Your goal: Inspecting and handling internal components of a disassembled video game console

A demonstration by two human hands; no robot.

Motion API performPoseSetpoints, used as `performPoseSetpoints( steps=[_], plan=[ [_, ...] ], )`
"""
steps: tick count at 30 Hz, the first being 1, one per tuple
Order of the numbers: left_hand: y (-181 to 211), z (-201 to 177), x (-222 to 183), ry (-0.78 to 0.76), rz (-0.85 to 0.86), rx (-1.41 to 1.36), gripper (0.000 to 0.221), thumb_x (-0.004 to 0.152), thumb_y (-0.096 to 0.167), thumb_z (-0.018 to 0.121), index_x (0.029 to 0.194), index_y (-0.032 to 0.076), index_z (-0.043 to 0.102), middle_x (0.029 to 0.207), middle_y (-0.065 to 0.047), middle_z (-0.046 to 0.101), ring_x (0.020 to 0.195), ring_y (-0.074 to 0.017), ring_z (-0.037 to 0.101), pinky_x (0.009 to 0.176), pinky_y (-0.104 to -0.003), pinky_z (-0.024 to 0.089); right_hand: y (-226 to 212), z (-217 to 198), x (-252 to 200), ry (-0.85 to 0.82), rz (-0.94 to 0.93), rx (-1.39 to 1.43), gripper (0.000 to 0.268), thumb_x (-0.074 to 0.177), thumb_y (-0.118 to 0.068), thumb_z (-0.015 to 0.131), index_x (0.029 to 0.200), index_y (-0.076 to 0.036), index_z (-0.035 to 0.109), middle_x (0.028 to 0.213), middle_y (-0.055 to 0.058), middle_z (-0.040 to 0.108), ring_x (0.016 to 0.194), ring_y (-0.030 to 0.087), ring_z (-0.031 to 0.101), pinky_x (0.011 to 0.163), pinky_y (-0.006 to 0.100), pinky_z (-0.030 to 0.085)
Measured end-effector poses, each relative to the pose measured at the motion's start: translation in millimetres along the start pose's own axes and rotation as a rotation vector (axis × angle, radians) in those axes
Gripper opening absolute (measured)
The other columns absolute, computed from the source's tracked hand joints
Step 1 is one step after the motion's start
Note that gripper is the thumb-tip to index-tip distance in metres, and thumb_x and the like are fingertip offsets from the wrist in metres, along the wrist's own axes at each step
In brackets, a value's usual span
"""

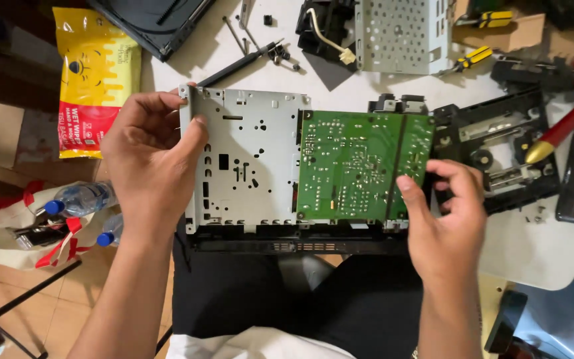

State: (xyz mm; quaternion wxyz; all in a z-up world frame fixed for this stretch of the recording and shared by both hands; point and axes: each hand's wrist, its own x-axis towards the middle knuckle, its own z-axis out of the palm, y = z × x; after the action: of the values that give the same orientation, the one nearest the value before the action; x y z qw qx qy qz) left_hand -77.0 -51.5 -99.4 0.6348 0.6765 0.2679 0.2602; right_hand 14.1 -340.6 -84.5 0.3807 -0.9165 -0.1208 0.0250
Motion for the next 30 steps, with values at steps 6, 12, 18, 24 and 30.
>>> performPoseSetpoints(
  steps=[6,12,18,24,30],
  plan=[
    [10,3,-1,0.014,0.014,-0.002,0.023,0.096,-0.009,0.067,0.114,0.0,0.057,0.11,-0.008,0.065,0.096,-0.0083,0.061,0.085,-0.017,0.05,-2,9,-4,0.088,-0.109,-0.048,0.026,0.101,-0.008,0.074,0.119,0.006,0.061,0.108,0.013,0.055,0.1,0.025,0.051,0.093,0.036,0.044],
    [21,2,-4,-0.114,0.067,0.016,0.032,0.091,-0.012,0.061,0.117,0.001,0.048,0.134,-0.014,0.062,0.112,-0.0203,0.064,0.103,-0.031,0.054,-2,12,-12,0.096,-0.19,-0.244,0.039,0.098,-0.023,0.075,0.114,0.007,0.056,0.113,0.021,0.055,0.104,0.037,0.049,0.098,0.049,0.04],
    [20,4,-6,-0.129,-0.013,-0.137,0.039,0.091,-0.015,0.054,0.12,0.008,0.047,0.142,-0.01,0.057,0.128,-0.0201,0.06,0.101,-0.026,0.049,-4,12,-15,0.105,-0.177,-0.316,0.039,0.101,-0.032,0.07,0.109,0.003,0.053,0.115,0.019,0.053,0.107,0.038,0.048,0.1,0.053,0.036],
    [18,5,-6,-0.116,0.031,-0.048,0.041,0.091,-0.015,0.055,0.126,0.006,0.047,0.128,-0.011,0.061,0.112,-0.0191,0.065,0.094,-0.026,0.052,-24,14,-4,0.124,-0.506,-0.33,0.097,0.092,-0.073,0.045,0.144,0.009,0.038,0.144,0.031,0.036,0.138,0.046,0.034,0.118,0.064,0.027],
    [31,11,-6,-0.068,0.085,0.281,0.039,0.092,-0.009,0.062,0.126,0.0,0.047,0.123,-0.018,0.062,0.104,-0.0241,0.07,0.076,-0.029,0.058,-32,36,-6,-0.183,-0.483,-0.534,0.104,0.075,-0.082,0.071,0.16,-0.033,0.041,0.171,0.021,0.012,0.155,0.052,0.009,0.12,0.07,0.014]
  ],
)
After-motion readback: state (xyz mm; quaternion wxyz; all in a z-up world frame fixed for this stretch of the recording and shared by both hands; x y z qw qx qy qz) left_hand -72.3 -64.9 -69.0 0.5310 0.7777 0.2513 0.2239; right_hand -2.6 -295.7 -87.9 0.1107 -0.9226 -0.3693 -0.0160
